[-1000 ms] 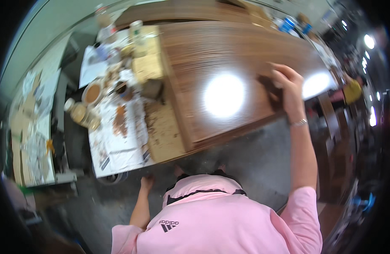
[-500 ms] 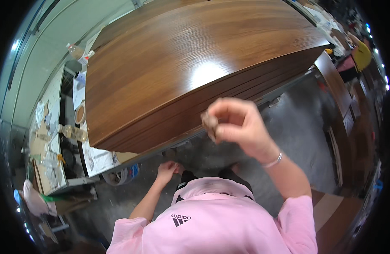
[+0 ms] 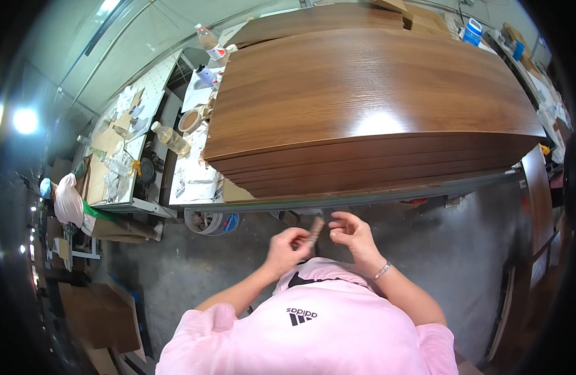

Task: The person sands the surface and edges of a wooden panel, wipes it with a cloth, applies a liquid from a bottle, and polishes the wood with a fresh cloth.

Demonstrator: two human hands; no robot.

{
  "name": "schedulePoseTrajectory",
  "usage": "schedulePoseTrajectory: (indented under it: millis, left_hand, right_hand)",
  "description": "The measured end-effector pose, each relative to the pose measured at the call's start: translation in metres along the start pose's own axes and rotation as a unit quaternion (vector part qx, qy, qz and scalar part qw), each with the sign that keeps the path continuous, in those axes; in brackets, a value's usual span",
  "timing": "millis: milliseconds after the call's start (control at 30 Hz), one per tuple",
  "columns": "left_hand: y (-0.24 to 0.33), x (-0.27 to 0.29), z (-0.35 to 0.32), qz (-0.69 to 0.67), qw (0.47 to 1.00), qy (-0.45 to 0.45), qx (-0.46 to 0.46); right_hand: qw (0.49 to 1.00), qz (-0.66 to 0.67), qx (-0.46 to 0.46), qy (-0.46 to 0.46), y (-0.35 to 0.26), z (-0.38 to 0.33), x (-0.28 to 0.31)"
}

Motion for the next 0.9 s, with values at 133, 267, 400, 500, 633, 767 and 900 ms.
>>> schedulePoseTrajectory:
  millis: [133, 267, 400, 500, 633, 767, 900]
  left_hand:
    - [-0.073, 0.113, -0.018, 0.101, 0.970, 0.181, 0.131]
    - [-0.114, 0.209, 0.010, 0.338, 0.901, 0.260, 0.086]
    - [-0.162, 0.252, 0.059, 0.372, 0.882, 0.272, 0.099]
    - [-0.190, 0.267, 0.091, 0.480, 0.831, 0.236, 0.151]
    - [-0.205, 0.255, 0.100, 0.414, 0.893, 0.145, 0.102]
    - [-0.177, 0.208, 0.044, 0.484, 0.851, 0.141, 0.147]
    - [-0.130, 0.049, 0.006, 0.381, 0.918, -0.097, 0.052]
  right_hand:
    - [0.995, -0.090, -0.035, 0.040, 0.014, 0.027, 0.036]
    - [0.979, -0.148, -0.036, 0.135, 0.057, 0.036, 0.122]
    - [0.837, -0.463, -0.044, 0.287, 0.113, -0.008, 0.236]
    - [0.773, -0.536, -0.104, 0.324, 0.157, -0.072, 0.304]
    - [0.805, -0.173, -0.258, 0.505, 0.237, -0.209, 0.354]
    - [0.805, 0.000, -0.184, 0.564, 0.290, -0.278, 0.346]
    - [0.797, 0.084, -0.222, 0.555, 0.342, -0.302, 0.339]
Point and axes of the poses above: each hand's wrist, its own z-axis towards the middle knuckle, its own x-axis out of the back of the hand, y = z × x, the point moved 8 cm from there along z, towards the middle knuckle, and after that the axes turned 6 degrees about -x, right-handed, at the moved point
